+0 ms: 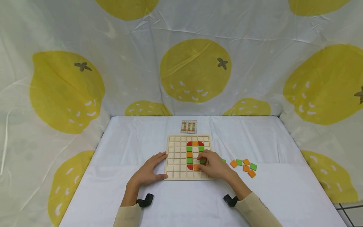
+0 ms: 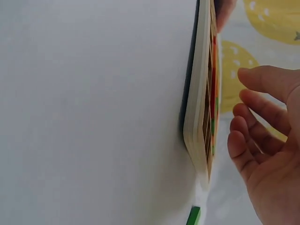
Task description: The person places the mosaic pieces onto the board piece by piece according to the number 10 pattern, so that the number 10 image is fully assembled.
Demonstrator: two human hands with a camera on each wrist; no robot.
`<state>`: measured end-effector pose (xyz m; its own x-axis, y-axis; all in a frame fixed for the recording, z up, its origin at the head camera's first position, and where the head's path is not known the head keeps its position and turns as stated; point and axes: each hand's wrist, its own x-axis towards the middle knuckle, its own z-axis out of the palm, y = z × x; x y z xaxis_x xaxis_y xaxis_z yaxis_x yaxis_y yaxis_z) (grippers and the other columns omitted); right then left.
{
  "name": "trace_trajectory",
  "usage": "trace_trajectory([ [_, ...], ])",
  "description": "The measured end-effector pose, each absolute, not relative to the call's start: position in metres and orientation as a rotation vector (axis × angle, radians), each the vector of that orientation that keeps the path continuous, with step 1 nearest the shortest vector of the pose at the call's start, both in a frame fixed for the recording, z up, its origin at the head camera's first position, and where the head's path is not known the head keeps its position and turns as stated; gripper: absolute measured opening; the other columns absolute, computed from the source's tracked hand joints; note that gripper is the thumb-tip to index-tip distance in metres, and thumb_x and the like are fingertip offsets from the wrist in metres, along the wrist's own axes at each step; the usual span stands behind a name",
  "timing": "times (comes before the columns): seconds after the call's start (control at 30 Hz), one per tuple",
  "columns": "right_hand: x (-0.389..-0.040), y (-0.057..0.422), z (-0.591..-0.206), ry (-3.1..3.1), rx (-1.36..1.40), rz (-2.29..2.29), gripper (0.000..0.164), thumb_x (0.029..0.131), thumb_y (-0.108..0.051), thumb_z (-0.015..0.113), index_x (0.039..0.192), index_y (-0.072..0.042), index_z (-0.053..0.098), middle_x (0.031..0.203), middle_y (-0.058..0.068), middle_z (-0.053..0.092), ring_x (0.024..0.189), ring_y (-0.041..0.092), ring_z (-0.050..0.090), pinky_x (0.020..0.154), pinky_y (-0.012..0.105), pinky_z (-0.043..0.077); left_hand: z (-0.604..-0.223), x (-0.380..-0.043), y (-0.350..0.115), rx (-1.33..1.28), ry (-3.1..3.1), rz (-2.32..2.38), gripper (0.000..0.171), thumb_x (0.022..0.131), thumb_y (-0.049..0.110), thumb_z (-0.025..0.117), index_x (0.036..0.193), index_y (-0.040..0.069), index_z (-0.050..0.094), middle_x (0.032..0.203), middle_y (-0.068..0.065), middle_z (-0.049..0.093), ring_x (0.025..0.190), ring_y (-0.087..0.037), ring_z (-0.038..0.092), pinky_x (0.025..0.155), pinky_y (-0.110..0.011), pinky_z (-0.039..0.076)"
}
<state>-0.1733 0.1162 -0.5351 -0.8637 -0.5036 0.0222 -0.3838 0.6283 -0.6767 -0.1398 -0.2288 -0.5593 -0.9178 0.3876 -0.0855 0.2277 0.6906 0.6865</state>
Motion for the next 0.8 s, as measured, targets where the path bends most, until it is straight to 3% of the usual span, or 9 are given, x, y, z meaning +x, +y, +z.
trace_trajectory([
  [0.4,-0.182,0.176,-0.527,2.829,-0.621,-1.026,0.026,0.091,-0.02,0.079,0.115,-0.012,0.073,0.11,0.002,0.07,0.099,0.023,0.06,0.08,0.033,0.052,-0.56,-0.139,-0.23,0.506,2.693,1.032,0.089,0.083,0.043,0.082,0.159,0.02,0.042,0.169,0.001,0.033,0.159,-0.033,0.024,0.124,-0.062,0.024],
  [0.8,-0.176,0.22,-0.54,2.875,-0.519,-0.914,0.021,0.09,-0.015,0.077,0.111,-0.012,0.074,0.107,-0.002,0.069,0.1,0.019,0.06,0.089,0.04,0.054,-0.561,-0.139,-0.229,0.511,2.688,1.022,0.089,0.084,0.044,0.082,0.16,0.021,0.041,0.169,0.003,0.033,0.158,-0.033,0.024,0.124,-0.063,0.024],
])
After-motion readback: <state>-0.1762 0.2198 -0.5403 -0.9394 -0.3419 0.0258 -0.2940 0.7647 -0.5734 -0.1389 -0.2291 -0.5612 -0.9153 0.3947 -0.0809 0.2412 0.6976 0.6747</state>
